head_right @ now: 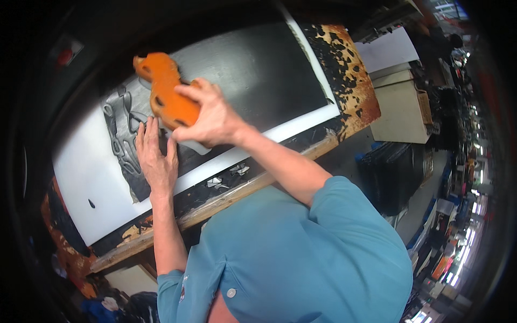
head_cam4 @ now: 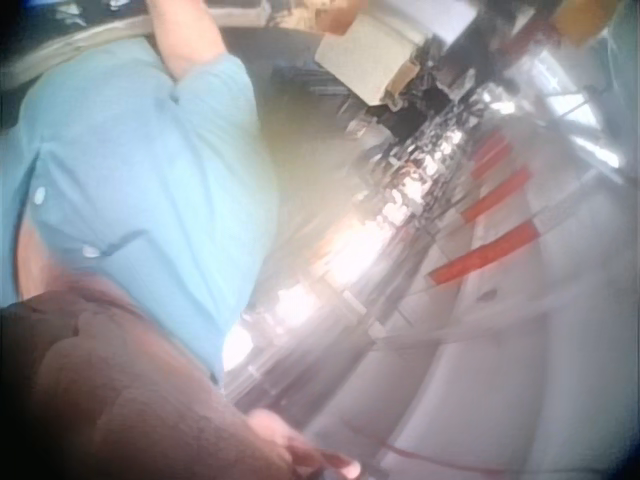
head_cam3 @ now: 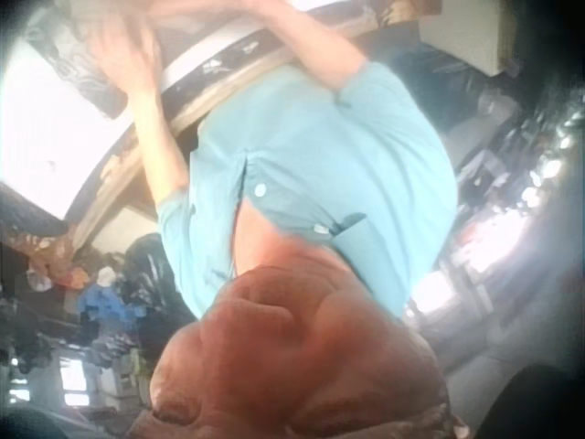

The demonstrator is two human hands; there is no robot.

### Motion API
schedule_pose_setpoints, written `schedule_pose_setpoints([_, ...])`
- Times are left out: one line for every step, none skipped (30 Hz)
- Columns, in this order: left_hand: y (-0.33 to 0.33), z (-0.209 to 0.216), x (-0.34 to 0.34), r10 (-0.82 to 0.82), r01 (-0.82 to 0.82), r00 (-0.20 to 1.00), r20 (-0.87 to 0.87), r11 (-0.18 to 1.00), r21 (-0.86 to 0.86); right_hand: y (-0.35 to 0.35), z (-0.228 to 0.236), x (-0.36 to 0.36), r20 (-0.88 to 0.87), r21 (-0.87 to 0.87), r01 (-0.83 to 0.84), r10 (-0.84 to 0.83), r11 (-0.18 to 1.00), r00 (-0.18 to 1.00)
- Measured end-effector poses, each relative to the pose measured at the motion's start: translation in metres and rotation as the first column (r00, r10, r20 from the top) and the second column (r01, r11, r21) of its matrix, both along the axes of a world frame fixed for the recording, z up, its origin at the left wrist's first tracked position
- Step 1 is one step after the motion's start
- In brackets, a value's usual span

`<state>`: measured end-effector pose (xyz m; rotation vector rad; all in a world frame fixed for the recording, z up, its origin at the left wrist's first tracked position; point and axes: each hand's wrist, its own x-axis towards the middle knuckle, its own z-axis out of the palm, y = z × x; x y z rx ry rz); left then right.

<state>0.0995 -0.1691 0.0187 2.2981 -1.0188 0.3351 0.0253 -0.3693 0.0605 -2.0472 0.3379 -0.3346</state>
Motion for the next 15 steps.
schedule_pose_setpoints([-0.003, 0.005, -0.001, 0.007, -0.007, 1.0, -0.012, 1.0, -0.014, -0.011, 0.003, -0.001, 0.03, 0.232, -0.027, 0.021, 0.972, 0.999])
schedule_pose_setpoints([-0.006, 0.012, -0.002, 0.013, -0.013, 1.0, -0.008, 0.998, -0.067, -0.018, 0.003, -0.001, 0.059, 0.332, -0.074, 0.057, 0.94, 0.997])
schedule_pose_setpoints([-0.01, 0.018, -0.003, 0.017, -0.018, 1.0, -0.004, 0.993, -0.119, -0.024, 0.003, -0.001, 0.076, 0.429, -0.1, 0.074, 0.898, 0.994])
schedule_pose_setpoints([-0.016, 0.024, -0.005, 0.022, -0.021, 1.0, 0.002, 0.985, -0.174, -0.029, 0.002, -0.001, 0.072, 0.462, -0.114, 0.091, 0.88, 0.993])
schedule_pose_setpoints([-0.022, 0.028, -0.01, -0.029, -0.012, 0.981, -0.191, 0.977, -0.211, -0.032, 0.0, -0.001, 0.06, 0.53, -0.107, 0.089, 0.841, 0.994])
schedule_pose_setpoints([-0.029, 0.032, -0.016, -0.084, -0.013, 0.923, -0.375, 0.968, -0.25, -0.033, -0.002, -0.001, 0.066, 0.525, -0.096, 0.072, 0.845, 0.995])
schedule_pose_setpoints([-0.037, 0.034, -0.02, -0.163, -0.004, 0.85, -0.502, 0.95, -0.314, -0.033, -0.003, 0.0, 0.064, 0.542, -0.077, 0.051, 0.837, 0.997])
schedule_pose_setpoints([-0.05, 0.033, -0.022, -0.148, 0.019, 0.825, -0.545, 0.972, -0.235, -0.033, -0.004, 0.0, 0.071, 0.56, -0.076, 0.044, 0.825, 0.997])
schedule_pose_setpoints([-0.058, 0.033, -0.021, -0.185, 0.093, 0.857, -0.482, 0.973, -0.21, -0.032, -0.004, 0.0, 0.075, 0.585, -0.062, 0.023, 0.808, 0.997])
schedule_pose_setpoints([-0.063, 0.034, -0.023, -0.273, 0.092, 0.753, -0.598, 0.945, -0.315, -0.031, -0.004, 0.0, 0.086, 0.61, -0.068, 0.02, 0.79, 0.996])
schedule_pose_setpoints([-0.067, 0.034, -0.025, -0.354, 0.062, 0.635, -0.687, 0.91, -0.41, -0.031, -0.003, -0.001, 0.119, 0.648, -0.075, -0.004, 0.758, 0.993])
schedule_pose_setpoints([-0.069, 0.034, -0.028, -0.364, 0.099, 0.713, -0.599, 0.899, -0.427, -0.033, -0.003, -0.001, 0.142, 0.593, -0.111, 0.032, 0.798, 0.989])
schedule_pose_setpoints([-0.068, 0.034, -0.029, -0.369, 0.095, 0.7, -0.611, 0.896, -0.433, -0.034, -0.002, -0.002, 0.133, 0.612, -0.104, 0.028, 0.784, 0.991])
schedule_pose_setpoints([-0.064, 0.036, -0.032, -0.368, 0.094, 0.689, -0.624, 0.9, -0.426, -0.036, -0.003, -0.002, 0.124, 0.63, -0.097, 0.024, 0.77, 0.992])
schedule_pose_setpoints([-0.06, 0.037, -0.034, -0.368, 0.095, 0.678, -0.636, 0.902, -0.42, -0.039, -0.003, -0.003, 0.12, 0.651, -0.105, 0.034, 0.752, 0.992])
